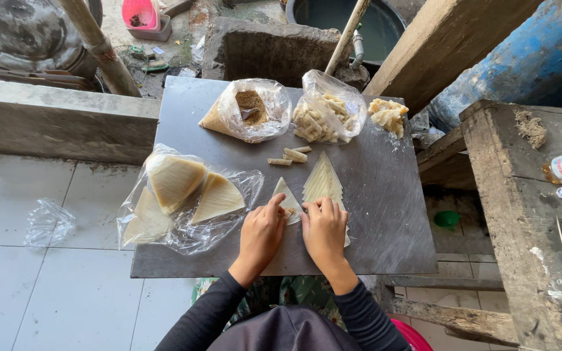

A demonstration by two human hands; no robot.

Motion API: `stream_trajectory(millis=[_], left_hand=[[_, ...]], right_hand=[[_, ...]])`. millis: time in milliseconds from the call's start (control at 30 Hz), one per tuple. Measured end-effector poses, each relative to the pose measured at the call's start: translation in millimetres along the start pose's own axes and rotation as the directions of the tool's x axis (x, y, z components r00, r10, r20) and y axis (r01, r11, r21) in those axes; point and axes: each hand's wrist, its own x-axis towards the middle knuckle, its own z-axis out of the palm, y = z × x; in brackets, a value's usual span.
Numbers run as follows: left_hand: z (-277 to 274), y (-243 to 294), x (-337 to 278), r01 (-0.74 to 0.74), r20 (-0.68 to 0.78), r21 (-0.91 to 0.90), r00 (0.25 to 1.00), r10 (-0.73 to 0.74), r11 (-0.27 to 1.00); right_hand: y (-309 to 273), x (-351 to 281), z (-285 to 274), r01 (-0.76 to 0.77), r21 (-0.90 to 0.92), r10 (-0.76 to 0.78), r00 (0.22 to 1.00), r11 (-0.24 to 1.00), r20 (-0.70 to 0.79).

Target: The person places a small amount of filling onto a thin dough sheet and then rolls the dough into a cylindrical shape by hand.

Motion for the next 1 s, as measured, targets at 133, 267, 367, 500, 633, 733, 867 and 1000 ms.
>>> stream_trajectory(millis=[133,267,367,500,633,733,867,1000], left_hand=[[0.5,-0.6,-0.4,-0.021,-0.001,0.032,1.000,0.021,0.999],[1.1,-0.9,0.4,-0.033,0.018,0.047,0.999,0.033,0.998],[1.2,-1.1,1.0,-0.030,0.024,0.057,0.999,0.029,0.998],[0.9,-1.8,1.0,-0.026,0.010,-0.004,1.000,0.026,1.000],[-3.1,-1.0,1.8,0.019,0.031,-0.043,0.999,-0.018,0.999],[-8.7,0.1,1.3,0.050,0.054,-0.081,0.998,-0.045,0.995],[-23.5,-5.8,-2.9,-0.050,0.086,-0.090,0.995,0.058,0.995],[-25.2,-11.9,-3.5,-0.122,0.165,0.004,0.979,0.119,0.993]], right_hand=[[-2.0,1.4,2.6,-0.070,0.022,0.069,0.996,0.997,0.053],[-3.7,5.1,-1.3,-0.109,0.136,0.097,0.991,0.985,0.093],[-7.3,6.4,-5.8,-0.110,0.290,0.080,0.990,0.951,0.112],[-15.1,6.8,-7.2,-0.117,0.513,0.054,0.989,0.850,0.136],[-20.2,6.5,-5.4,-0.076,0.480,0.026,0.994,0.874,0.111],[-20.8,4.8,-2.9,-0.021,0.421,-0.016,0.996,0.907,0.085],[-17.3,5.5,-3.2,0.038,0.391,-0.087,0.990,0.920,0.108],[-10.0,14.8,-12.1,0.059,0.468,-0.161,0.971,0.882,0.179]])
